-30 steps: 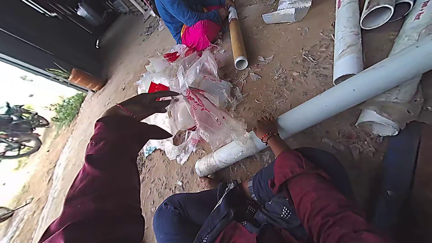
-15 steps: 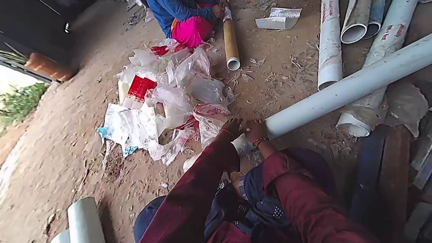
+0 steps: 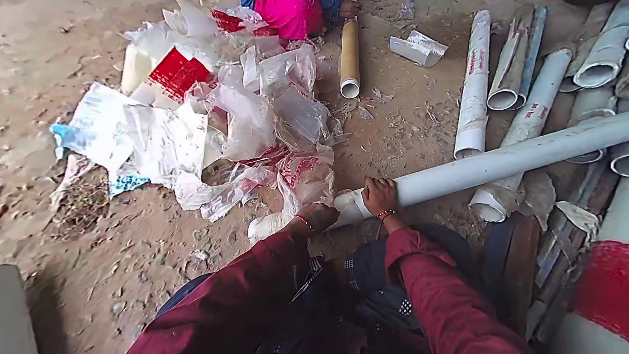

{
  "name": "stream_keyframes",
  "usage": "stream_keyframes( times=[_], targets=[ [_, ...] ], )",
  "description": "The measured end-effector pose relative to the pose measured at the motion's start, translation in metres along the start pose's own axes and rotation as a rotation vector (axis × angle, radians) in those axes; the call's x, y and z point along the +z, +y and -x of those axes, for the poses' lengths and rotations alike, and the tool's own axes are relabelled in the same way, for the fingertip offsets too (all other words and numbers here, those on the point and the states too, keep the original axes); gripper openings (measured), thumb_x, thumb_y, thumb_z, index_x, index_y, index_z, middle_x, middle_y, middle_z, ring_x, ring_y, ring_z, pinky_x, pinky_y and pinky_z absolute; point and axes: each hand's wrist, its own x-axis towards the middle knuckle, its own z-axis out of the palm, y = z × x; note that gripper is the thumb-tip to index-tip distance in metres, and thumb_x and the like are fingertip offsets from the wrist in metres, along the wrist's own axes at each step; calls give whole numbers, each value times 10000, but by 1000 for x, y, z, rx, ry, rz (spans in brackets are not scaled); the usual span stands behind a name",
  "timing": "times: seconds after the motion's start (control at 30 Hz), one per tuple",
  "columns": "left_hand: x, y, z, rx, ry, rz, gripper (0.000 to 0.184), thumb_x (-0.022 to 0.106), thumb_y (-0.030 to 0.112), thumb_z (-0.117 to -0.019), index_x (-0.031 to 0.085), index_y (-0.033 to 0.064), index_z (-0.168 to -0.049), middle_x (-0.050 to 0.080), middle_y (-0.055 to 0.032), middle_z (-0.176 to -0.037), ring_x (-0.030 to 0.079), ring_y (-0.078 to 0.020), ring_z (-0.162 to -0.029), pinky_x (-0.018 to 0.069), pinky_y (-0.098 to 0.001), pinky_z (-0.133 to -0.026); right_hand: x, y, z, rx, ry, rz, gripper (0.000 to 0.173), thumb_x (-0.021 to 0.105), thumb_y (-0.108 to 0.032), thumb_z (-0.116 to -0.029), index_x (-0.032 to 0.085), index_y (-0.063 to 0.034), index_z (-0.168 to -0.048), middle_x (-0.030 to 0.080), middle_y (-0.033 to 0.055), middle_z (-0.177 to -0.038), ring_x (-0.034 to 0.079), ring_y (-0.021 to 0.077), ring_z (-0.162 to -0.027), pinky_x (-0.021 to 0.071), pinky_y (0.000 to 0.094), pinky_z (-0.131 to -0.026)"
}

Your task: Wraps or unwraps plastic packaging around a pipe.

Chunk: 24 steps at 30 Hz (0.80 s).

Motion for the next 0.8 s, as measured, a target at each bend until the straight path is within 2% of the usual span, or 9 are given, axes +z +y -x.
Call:
stream_keyframes(
  times=[0.3,0.4,0.43,0.5,0.57,0.6,0.63,0.7,0.8],
  targets=[
    [-2,0,53,-32,-203,87,402,384,237,-1119,644,-50,-1228,636,-287,-1304,592,-465,-1269,464,-650,-997,7,-12,4,-65,70,79,314,469,-162,-975,721,24,-994,762,191,-970,721,399,-993,466,579,-986],
    [7,-33,99,24,-195,155,328,503,210,-1078,689,-58,-1103,684,-274,-1133,645,-444,-1134,479,-615,-956,2,-17,-3,-7,-30,86,332,456,-170,-998,713,37,-1028,760,206,-976,717,396,-1020,441,567,-1028],
    [15,-61,124,10,-90,182,310,535,201,-1060,708,-51,-1008,700,-259,-1002,674,-436,-1015,496,-603,-883,-3,-20,-10,34,-113,97,350,444,-190,-1024,706,40,-1061,756,210,-1002,706,390,-1054,416,557,-1055],
    [41,-141,174,-250,330,176,350,568,205,-1053,711,-63,-879,702,-283,-837,705,-488,-865,518,-653,-752,-11,-30,-24,121,-285,139,388,408,-247,-1076,686,17,-1139,748,203,-1068,677,365,-1127,378,533,-1081],
    [60,-227,213,-542,667,166,403,551,294,-1081,665,-78,-973,685,-306,-870,694,-519,-872,509,-695,-740,-13,-39,-28,173,-366,164,418,377,-274,-1099,669,1,-1217,738,206,-1135,657,358,-1187,362,523,-1109],
    [67,-255,232,-578,814,200,415,506,299,-1100,641,-92,-1084,678,-315,-917,680,-521,-882,503,-701,-763,-13,-40,-27,168,-353,162,426,370,-265,-1101,662,6,-1251,734,214,-1157,651,364,-1205,350,527,-1127],
    [75,-279,239,-518,1038,166,396,479,255,-1110,621,-115,-1104,664,-315,-857,672,-507,-774,509,-689,-666,-12,-39,-26,153,-317,160,429,367,-251,-1095,654,11,-1276,732,216,-1173,648,368,-1212,342,532,-1138],
    [44,-263,244,-592,1097,510,371,416,172,-1128,539,-142,-1280,628,-393,-1075,621,-564,-1031,434,-713,-938,-9,-36,-13,117,-239,145,414,376,-204,-1079,636,42,-1288,717,234,-1204,639,385,-1224,336,550,-1138],
    [25,-265,180,-370,1283,544,368,436,187,-1112,569,-138,-1223,615,-387,-1113,614,-527,-1046,448,-667,-939,-11,-36,6,99,-178,123,405,405,-154,-1055,610,80,-1315,685,259,-1259,619,403,-1251,330,562,-1151]
  ],
)
